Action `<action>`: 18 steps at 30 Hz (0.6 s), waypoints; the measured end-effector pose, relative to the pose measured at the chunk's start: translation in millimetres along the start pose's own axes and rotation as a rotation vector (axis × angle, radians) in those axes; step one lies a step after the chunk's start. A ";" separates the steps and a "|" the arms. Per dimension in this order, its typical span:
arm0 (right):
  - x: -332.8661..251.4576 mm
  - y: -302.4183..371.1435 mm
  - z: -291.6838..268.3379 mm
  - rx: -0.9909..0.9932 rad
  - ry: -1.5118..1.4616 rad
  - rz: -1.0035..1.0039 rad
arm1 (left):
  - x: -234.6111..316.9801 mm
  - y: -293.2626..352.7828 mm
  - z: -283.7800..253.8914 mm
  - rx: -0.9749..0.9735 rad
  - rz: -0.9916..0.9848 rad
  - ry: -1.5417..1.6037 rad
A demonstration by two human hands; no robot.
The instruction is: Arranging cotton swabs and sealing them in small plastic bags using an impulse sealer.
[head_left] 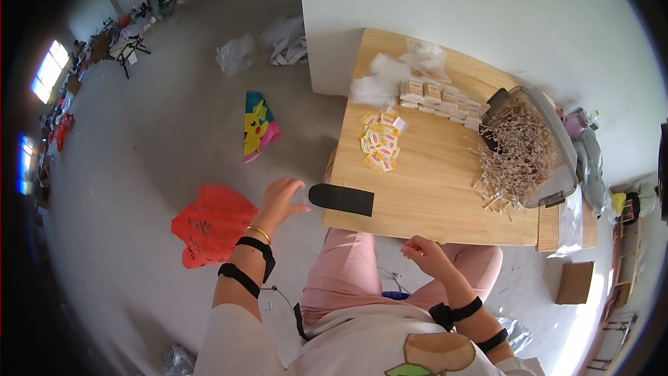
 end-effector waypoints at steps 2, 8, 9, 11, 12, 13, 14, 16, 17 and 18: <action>3.5 -3.6 6.0 -0.020 0.015 -0.002 | 4.2 -8.1 -1.9 -0.035 0.087 -0.031; -0.1 -8.1 15.2 -0.062 0.080 0.014 | 8.8 -20.6 -7.4 -0.077 0.148 -0.019; -3.3 -8.3 15.4 -0.067 0.089 0.016 | 8.6 -22.2 -6.6 -0.077 0.146 -0.017; -9.9 -6.0 15.1 -0.069 0.105 0.031 | 9.3 -24.9 -4.5 -0.134 0.156 -0.013; -12.3 -5.5 13.5 -0.065 0.121 0.044 | 12.9 -28.7 -3.5 -0.132 0.157 -0.010; -11.6 -5.0 13.1 -0.065 0.124 0.044 | 17.3 -32.2 -2.0 -0.164 0.166 -0.034; -9.9 -3.7 13.1 -0.054 0.128 0.032 | 20.3 -34.4 -0.8 -0.196 0.174 -0.058; -7.2 -1.8 13.7 -0.043 0.130 0.019 | 22.2 -35.5 -0.2 -0.183 0.193 -0.076; -6.2 -1.4 13.9 -0.049 0.130 0.004 | 23.4 -35.9 -0.1 -0.171 0.212 -0.094; -6.2 -1.7 14.0 -0.055 0.130 -0.013 | 21.9 -35.6 0.2 -0.170 0.212 -0.095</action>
Point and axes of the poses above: each hand's wrist, its own y-axis away from the middle knuckle, its own z-axis out of the palm, x = y × z, the point moved 2 cm from there along -y, towards the middle knuckle, and after that the axes turned 3 degrees about -z, right-handed, at the moved point
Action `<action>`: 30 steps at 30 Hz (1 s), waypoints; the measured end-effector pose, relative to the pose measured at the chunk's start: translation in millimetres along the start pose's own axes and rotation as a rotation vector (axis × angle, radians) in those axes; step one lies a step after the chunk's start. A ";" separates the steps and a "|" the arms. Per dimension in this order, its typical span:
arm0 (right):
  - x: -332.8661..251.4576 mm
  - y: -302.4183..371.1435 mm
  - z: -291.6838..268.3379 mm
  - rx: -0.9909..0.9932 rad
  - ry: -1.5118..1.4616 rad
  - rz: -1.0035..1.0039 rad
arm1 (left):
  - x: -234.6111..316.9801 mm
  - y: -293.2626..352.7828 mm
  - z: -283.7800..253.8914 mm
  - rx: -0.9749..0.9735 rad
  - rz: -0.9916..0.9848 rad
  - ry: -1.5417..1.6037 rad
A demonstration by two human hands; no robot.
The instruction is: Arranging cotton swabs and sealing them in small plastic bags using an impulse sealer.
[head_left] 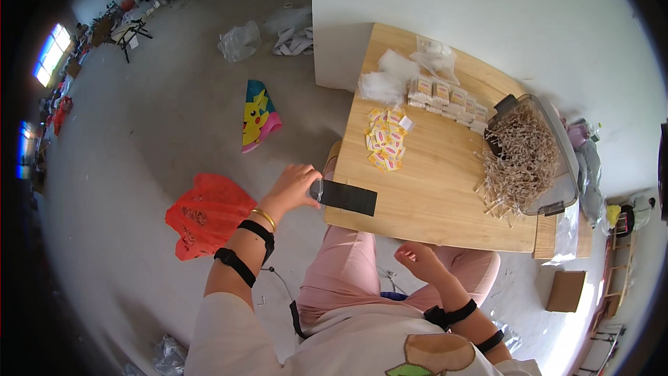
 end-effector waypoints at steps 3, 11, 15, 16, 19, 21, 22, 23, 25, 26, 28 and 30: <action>-0.2 0.4 -0.4 -0.001 0.012 -0.017 | -8.0 5.1 3.1 -0.008 -0.057 0.006; 8.8 4.8 -2.5 -0.009 0.036 -0.005 | -4.1 10.4 1.5 0.121 -0.087 0.220; 8.3 5.4 -2.1 -0.017 0.060 0.005 | 0.1 10.6 1.0 0.142 -0.091 0.238; 8.0 5.2 -2.0 -0.017 0.060 0.004 | 1.3 9.1 1.6 0.122 -0.089 0.243; 7.3 4.5 -2.2 -0.027 0.060 0.007 | 5.1 5.6 2.9 0.103 -0.070 0.206; 7.5 4.2 -2.1 -0.031 0.082 -0.010 | 8.6 3.4 3.3 0.102 -0.051 0.165; 9.1 4.1 -2.0 -0.029 0.082 -0.007 | 10.6 2.4 3.4 0.084 -0.047 0.135; 11.3 3.9 -2.0 -0.029 0.071 -0.007 | 12.3 1.2 3.7 0.066 -0.042 0.104; 10.6 2.9 -1.5 -0.032 0.061 -0.011 | 11.6 -1.4 5.2 0.031 -0.032 0.088; 10.1 2.7 -1.1 -0.032 0.065 -0.018 | 11.5 -2.2 6.3 -0.004 -0.022 0.073; 9.8 2.3 -0.6 -0.032 0.068 -0.025 | 15.6 -5.3 5.6 -0.014 -0.012 0.049; 11.4 1.6 0.6 -0.034 0.066 -0.022 | 21.2 -7.1 4.2 -0.025 0.001 0.024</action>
Point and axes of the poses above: each hand's wrist, its own y-axis away from the middle knuckle, its own z-axis out of the palm, x = y × z, the point moved 2 cm from there along -y, towards the middle knuckle, and after that the axes turned 3 degrees about -z, right-handed, at the moved point
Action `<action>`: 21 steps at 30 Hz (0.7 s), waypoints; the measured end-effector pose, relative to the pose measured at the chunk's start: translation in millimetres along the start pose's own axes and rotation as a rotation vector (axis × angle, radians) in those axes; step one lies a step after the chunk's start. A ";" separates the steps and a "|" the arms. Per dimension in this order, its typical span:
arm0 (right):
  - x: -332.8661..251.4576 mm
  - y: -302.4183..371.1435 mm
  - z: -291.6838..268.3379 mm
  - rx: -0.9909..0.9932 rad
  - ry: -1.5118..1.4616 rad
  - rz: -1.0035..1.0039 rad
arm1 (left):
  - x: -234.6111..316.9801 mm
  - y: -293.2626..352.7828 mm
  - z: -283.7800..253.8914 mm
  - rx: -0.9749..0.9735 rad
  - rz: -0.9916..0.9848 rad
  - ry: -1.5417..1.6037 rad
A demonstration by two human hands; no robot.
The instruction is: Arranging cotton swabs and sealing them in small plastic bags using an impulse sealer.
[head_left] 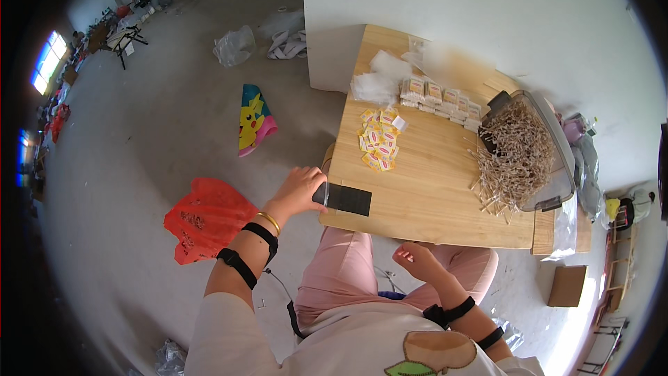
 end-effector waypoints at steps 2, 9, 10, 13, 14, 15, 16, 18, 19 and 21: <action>2.4 0.1 0.6 0.001 0.010 0.008 | 7.9 -2.3 -2.2 0.021 0.034 -0.064; -2.8 -1.3 -2.9 -0.027 0.040 0.061 | 43.1 -18.8 11.6 0.032 0.162 -0.135; -2.0 -2.0 -6.7 0.010 0.041 0.085 | 48.5 -15.7 6.9 0.103 0.127 -0.132; 11.8 -8.0 -25.3 0.089 0.031 -0.024 | 83.6 -21.0 11.5 0.178 0.105 -0.033; 20.5 -9.4 -38.0 0.163 0.024 0.027 | 96.1 -23.7 15.7 0.180 0.072 0.041; 30.7 -10.6 -52.7 0.236 0.017 0.075 | 110.5 -27.4 22.1 0.123 0.079 0.094; 37.2 -10.2 -65.2 0.261 0.019 0.088 | 122.5 -30.3 31.1 0.077 0.096 0.106; 50.5 -11.3 -92.8 0.536 0.079 0.182 | 136.4 -34.9 54.1 0.030 0.128 0.115; 61.9 -12.1 -105.8 0.554 0.081 0.192 | 141.2 -38.9 72.8 0.003 0.140 0.068; 90.2 -9.3 -135.3 0.719 0.062 0.324 | 150.0 -48.3 100.1 -0.028 0.168 0.021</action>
Point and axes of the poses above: each hand's wrist, its own y-axis away from the middle knuckle, its own z-axis out of the palm, x = y × z, the point moved 2 cm from there along -y, towards the middle knuckle, and after that the axes turned 3 degrees about -z, right-handed, at the moved point
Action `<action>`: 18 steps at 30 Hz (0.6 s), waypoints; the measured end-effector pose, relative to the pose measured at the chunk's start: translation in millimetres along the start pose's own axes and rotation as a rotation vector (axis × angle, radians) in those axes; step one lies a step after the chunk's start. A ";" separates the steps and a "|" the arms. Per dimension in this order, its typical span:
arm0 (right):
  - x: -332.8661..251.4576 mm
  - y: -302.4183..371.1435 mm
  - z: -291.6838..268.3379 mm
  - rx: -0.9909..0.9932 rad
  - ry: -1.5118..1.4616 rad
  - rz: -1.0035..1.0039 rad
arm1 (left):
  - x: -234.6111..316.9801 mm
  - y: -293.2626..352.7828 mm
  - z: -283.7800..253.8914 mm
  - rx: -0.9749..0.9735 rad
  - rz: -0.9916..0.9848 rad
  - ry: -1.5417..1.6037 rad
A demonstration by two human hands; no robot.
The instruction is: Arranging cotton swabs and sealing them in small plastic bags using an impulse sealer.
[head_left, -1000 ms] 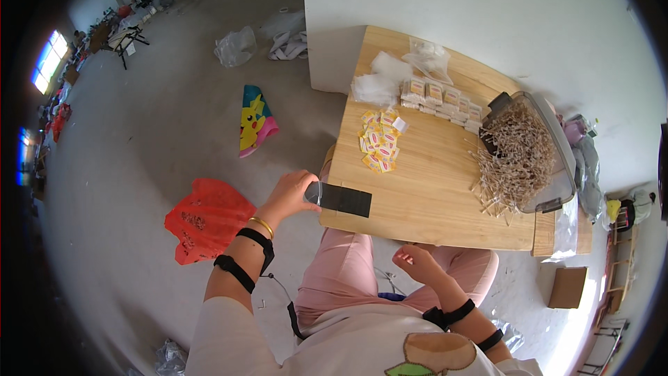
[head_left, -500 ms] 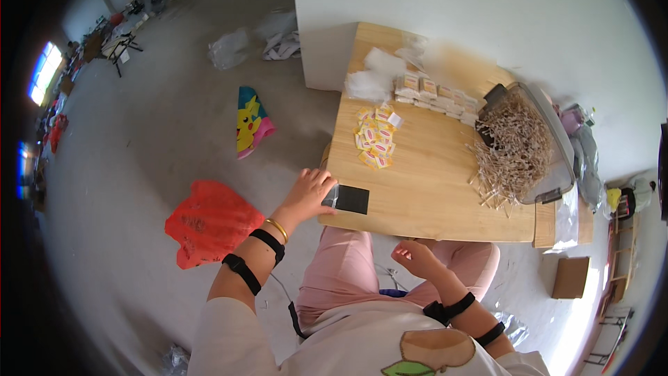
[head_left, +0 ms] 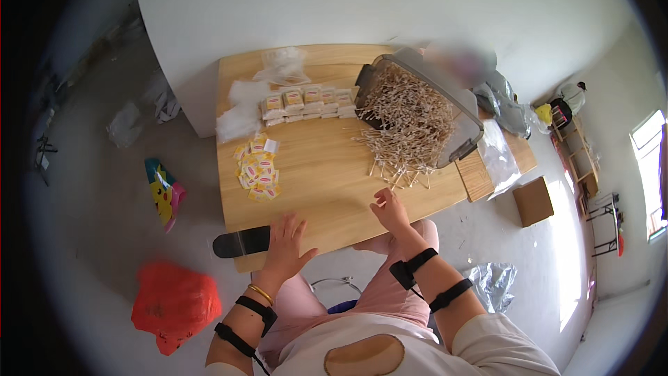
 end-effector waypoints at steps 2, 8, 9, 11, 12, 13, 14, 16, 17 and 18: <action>28.0 -16.0 -17.8 0.083 0.057 0.021 | 13.5 -14.7 16.1 -0.063 0.013 0.028; 22.9 -47.3 -38.0 0.229 0.394 -0.110 | 28.8 -27.7 24.0 -0.084 0.093 -0.100; 24.7 -55.3 -41.5 0.255 0.438 -0.185 | 30.7 -28.6 24.4 -0.089 0.102 -0.105; 27.9 -78.3 -48.7 0.275 0.498 -0.255 | 32.5 -30.6 24.3 -0.059 0.120 -0.104; 25.8 -88.3 -50.5 0.284 0.562 -0.336 | 33.1 -30.2 25.1 -0.066 0.120 -0.109; 25.1 -96.6 -52.3 0.291 0.567 -0.350 | 33.4 -30.2 25.6 -0.054 0.110 -0.098; 24.6 -104.5 -54.1 0.289 0.560 -0.347 | 33.4 -30.5 26.2 -0.041 0.100 -0.086; 21.5 -118.1 -55.4 0.250 0.592 -0.371 | 34.5 -31.4 25.4 -0.054 0.088 -0.082; 20.7 -122.9 -57.0 0.247 0.587 -0.369 | 35.1 -32.1 25.5 -0.061 0.080 -0.073; 19.7 -126.9 -56.4 0.191 0.557 -0.382 | 34.3 -32.0 25.2 -0.066 0.077 -0.077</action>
Point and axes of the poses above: each hand's wrist, its own y-axis away from the middle knuckle, its own z-axis out of the palm, x = y × z, the point moved 2 cm from there along -y, towards the middle knuckle, and after that the axes turned 3 degrees about -z, right-handed, at the moved point
